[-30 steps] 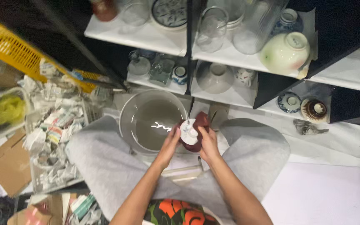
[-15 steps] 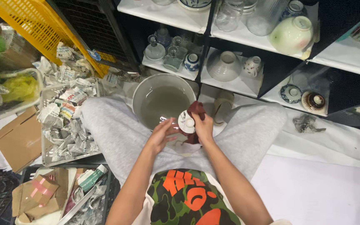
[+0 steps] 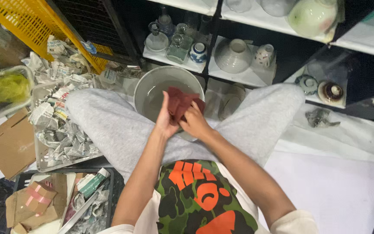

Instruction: The person washes various glassware and ceramic items in a bucket of water and then dries them with a cloth. They handle glasses, a mug, and a bowl, placing the cleaned items onto a nearby shelf.

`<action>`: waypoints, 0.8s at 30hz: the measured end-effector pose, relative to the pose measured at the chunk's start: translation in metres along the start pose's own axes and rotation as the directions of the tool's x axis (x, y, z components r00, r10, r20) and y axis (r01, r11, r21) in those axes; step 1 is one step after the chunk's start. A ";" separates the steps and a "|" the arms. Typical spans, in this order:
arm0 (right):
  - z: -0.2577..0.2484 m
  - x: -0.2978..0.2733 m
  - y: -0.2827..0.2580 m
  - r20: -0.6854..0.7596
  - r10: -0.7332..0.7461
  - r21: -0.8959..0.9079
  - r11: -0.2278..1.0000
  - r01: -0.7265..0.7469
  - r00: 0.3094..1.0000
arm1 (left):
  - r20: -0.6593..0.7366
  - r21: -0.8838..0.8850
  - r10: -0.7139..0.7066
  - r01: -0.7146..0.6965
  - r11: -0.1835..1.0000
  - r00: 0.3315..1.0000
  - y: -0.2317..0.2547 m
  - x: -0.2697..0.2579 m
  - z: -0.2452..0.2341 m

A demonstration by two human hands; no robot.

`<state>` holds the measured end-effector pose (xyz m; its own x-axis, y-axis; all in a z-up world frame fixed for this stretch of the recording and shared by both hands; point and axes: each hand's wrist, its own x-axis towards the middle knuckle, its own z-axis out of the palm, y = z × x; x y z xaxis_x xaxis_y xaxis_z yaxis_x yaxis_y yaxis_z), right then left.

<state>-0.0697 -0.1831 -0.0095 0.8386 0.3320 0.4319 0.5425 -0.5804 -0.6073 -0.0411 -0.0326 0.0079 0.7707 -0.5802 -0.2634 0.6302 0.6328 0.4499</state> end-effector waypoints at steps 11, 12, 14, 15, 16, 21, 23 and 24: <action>-0.001 -0.017 0.005 -0.164 -0.004 0.099 0.995 0.020 0.987 | -0.306 0.110 -0.045 0.083 0.990 0.951 -0.021 0.006 -0.037; -0.002 -0.015 0.003 -0.183 0.018 0.111 0.994 0.003 0.983 | -0.296 0.115 -0.053 0.091 0.989 0.954 -0.023 0.006 -0.040; -0.008 -0.013 -0.004 -0.237 0.036 0.117 0.993 -0.008 0.971 | -0.273 0.130 -0.069 0.108 0.986 0.960 -0.025 0.005 -0.045; -0.011 -0.011 -0.007 -0.265 0.046 0.120 0.993 -0.015 0.963 | -0.240 0.117 -0.037 0.067 0.991 0.970 -0.024 0.005 -0.047; -0.014 -0.007 -0.009 -0.270 0.008 0.114 0.993 0.023 0.963 | -0.208 0.103 -0.004 0.026 0.994 0.978 -0.024 0.004 -0.049; -0.019 -0.004 -0.008 -0.309 -0.149 0.007 0.987 0.159 0.939 | -0.183 0.089 0.006 0.011 0.996 0.983 -0.021 -0.002 -0.050; -0.011 -0.005 -0.001 -0.373 0.101 0.193 0.981 -0.030 0.922 | -0.115 0.060 0.040 -0.033 0.998 0.993 -0.019 -0.005 -0.046; -0.006 -0.008 0.003 -0.384 0.229 0.289 0.950 -0.120 0.894 | -0.096 0.084 0.078 -0.070 0.994 0.992 -0.017 -0.006 -0.044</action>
<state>-0.0754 -0.1917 -0.0110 0.8558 -0.1215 0.5028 0.4292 -0.3759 -0.8213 -0.0525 -0.0174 -0.0353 0.8231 -0.4769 -0.3083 0.5643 0.6265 0.5377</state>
